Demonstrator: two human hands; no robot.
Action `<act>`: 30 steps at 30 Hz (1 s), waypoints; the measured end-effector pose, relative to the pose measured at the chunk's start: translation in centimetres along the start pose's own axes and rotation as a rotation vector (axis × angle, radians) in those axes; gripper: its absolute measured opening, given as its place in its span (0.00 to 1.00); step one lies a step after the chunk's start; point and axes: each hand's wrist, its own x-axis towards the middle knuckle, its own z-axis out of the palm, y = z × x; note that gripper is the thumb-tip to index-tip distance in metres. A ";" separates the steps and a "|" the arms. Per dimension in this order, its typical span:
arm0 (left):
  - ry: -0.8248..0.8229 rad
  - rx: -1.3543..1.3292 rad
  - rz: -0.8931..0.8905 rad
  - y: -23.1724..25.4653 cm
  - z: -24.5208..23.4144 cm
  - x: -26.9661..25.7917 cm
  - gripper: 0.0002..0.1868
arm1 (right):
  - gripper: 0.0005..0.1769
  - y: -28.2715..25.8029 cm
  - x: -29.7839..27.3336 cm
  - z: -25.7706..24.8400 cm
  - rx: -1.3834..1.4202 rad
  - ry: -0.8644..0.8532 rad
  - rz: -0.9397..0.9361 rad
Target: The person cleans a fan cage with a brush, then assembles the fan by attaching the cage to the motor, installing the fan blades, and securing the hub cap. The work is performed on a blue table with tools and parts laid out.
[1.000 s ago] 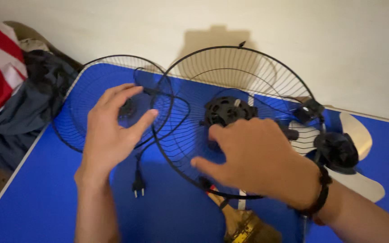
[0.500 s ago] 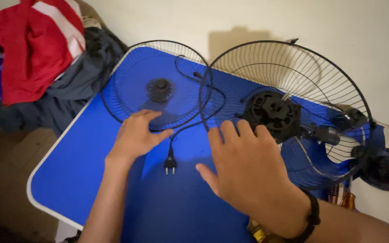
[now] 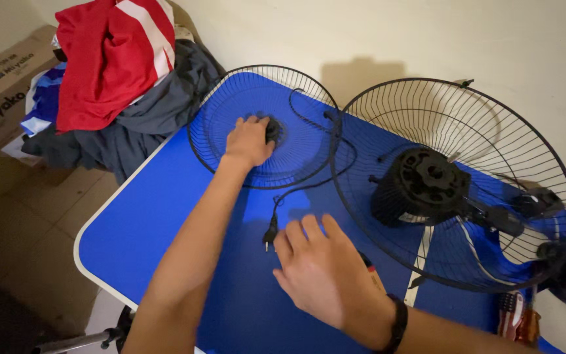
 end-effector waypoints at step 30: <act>0.193 -0.994 -0.128 2.7 -4.0 -8.6 0.18 | 0.11 5.8 -10.1 9.0 0.304 -0.541 0.441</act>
